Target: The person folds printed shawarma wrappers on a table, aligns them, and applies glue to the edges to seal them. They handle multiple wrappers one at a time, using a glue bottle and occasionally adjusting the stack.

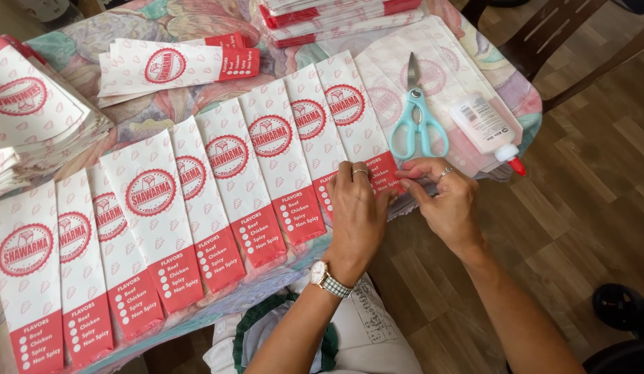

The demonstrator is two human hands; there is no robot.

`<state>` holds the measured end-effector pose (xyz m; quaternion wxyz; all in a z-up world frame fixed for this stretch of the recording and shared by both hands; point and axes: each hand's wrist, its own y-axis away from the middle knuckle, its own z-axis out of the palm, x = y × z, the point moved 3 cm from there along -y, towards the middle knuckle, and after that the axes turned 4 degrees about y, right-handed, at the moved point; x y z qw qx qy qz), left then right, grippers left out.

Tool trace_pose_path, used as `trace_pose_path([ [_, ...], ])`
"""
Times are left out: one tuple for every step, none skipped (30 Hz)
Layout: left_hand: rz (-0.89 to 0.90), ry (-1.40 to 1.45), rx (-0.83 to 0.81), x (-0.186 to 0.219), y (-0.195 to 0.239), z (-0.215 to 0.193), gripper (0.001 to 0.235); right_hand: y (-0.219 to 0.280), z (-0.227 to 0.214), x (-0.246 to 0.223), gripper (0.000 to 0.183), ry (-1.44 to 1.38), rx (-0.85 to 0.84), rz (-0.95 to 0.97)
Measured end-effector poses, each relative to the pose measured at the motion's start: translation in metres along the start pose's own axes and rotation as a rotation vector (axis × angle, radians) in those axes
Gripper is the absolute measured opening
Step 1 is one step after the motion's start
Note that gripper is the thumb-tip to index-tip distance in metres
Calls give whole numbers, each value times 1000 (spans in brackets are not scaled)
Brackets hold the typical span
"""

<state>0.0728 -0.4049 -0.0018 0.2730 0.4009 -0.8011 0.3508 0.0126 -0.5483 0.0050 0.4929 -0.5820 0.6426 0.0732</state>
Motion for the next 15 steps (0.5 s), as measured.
trace_pose_path([
  [-4, 34, -14, -5, 1, 3, 28, 0, 0, 3, 15, -15, -18, 30],
  [-6, 68, -31, -9, 2, 6, 28, 0, -1, 5, 14, -30, -35, 62],
  [-8, 67, -26, -11, 3, 4, 28, -1, -1, 5, 14, -32, -38, 57],
  [-27, 112, -34, -13, 3, 3, 27, -1, -1, 4, 13, 5, -56, 67],
  [-46, 157, -42, -16, 4, 1, 26, -2, -1, 3, 12, 42, -73, 76],
  [-45, 153, -37, -16, 5, 1, 26, -2, 0, -3, 12, 38, -73, 71],
  [-18, 137, -25, -15, 5, 1, 26, -3, 1, -11, 14, 114, -45, 34],
  [7, 124, -15, -14, 8, 2, 26, -1, 0, -18, 16, 192, -19, 0],
  [7, 123, -14, -14, 8, 2, 26, 1, 4, -16, 16, 191, -19, -1],
  [24, 105, -10, -13, 9, 2, 24, 3, 7, -16, 22, 201, 11, -44],
  [41, 88, -5, -12, 10, 2, 22, 6, 9, -15, 27, 212, 41, -88],
  [39, 89, -4, -12, 10, 2, 22, 4, 7, -16, 27, 213, 39, -88],
  [36, 93, -13, -12, 10, 2, 19, 3, 4, -16, 18, 181, 29, -66],
  [32, 96, -22, -12, 11, 2, 17, 2, 2, -17, 12, 149, 19, -42],
  [31, 97, -21, -10, 13, 0, 17, 3, 2, -17, 12, 149, 18, -43],
])
